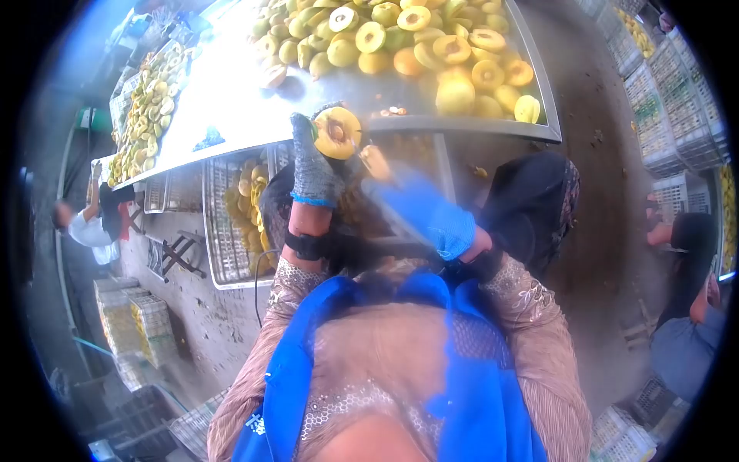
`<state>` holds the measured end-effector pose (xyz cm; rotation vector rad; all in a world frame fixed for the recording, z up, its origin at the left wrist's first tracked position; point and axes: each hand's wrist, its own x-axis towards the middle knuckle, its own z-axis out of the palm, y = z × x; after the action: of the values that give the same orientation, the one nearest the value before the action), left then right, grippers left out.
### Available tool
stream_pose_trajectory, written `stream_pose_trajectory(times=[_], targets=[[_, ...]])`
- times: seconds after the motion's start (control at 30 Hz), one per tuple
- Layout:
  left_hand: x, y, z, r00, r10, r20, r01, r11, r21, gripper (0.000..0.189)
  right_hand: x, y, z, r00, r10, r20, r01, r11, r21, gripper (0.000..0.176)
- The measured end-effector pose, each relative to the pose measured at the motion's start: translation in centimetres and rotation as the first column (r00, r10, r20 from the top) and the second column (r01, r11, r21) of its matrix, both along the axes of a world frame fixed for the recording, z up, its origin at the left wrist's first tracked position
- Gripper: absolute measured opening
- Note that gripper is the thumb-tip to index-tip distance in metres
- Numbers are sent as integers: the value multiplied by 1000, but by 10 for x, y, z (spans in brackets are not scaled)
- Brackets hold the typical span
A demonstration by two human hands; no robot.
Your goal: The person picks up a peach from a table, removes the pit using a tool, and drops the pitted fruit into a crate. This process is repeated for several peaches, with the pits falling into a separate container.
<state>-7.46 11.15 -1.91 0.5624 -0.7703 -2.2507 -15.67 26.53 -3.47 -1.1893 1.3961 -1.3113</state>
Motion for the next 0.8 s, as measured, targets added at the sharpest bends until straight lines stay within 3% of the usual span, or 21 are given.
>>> stream_pose_trajectory(times=[0.07, 0.1, 0.17, 0.23, 0.27, 0.3, 0.4, 0.53, 0.63, 0.67, 0.7, 0.73, 0.8], targets=[[6, 7, 1, 1000, -11, -15, 10, 999, -40, 55, 8, -5, 11, 982, -57, 183, 39, 995, 97, 23], [9, 12, 6, 1000, -18, -19, 17, 998, -53, 53, 8, -5, 29, 953, -103, 284, 29, 967, 254, 27], [12, 20, 7, 998, 18, 66, -11, 995, -103, 53, 10, -6, 36, 934, -142, 328, 24, 941, 338, 31], [12, 25, 5, 966, 116, 233, -72, 980, -187, 56, 12, -7, 29, 950, -112, 292, 43, 971, 235, 30], [13, 22, -6, 951, 206, 232, -111, 924, -367, 45, 13, -7, 28, 948, -102, 303, 42, 979, 199, 30], [14, 16, -27, 932, 294, 213, -141, 834, -534, 34, 15, -6, 28, 922, -98, 374, 24, 980, 196, 30], [16, 16, -40, 819, 533, 215, -70, 463, -884, 24, 22, -6, 31, 934, -117, 338, 50, 979, 199, 30], [22, 23, -26, 695, 711, 112, 106, 53, -993, 26, 23, -2, 28, 991, -117, 61, 104, 978, 183, 29], [15, 16, -32, 707, 707, -26, 54, -90, -994, 31, 17, 4, 39, 996, -39, 76, 14, 955, 296, 29], [16, 18, -30, 810, 551, 203, -27, 380, -925, 34, 15, 7, 39, 995, -8, 96, -19, 962, 274, 30], [17, 25, -8, 899, 296, 321, -25, 769, -639, 38, 13, 11, 38, 993, 23, 116, -52, 966, 252, 31], [18, 30, 4, 954, 10, 300, 55, 976, -209, 42, 12, 13, 35, 993, 40, 109, -65, 971, 230, 31], [19, 33, 3, 942, 30, 333, 78, 949, -307, 49, 12, 16, 26, 996, 59, 67, -71, 981, 182, 32]])
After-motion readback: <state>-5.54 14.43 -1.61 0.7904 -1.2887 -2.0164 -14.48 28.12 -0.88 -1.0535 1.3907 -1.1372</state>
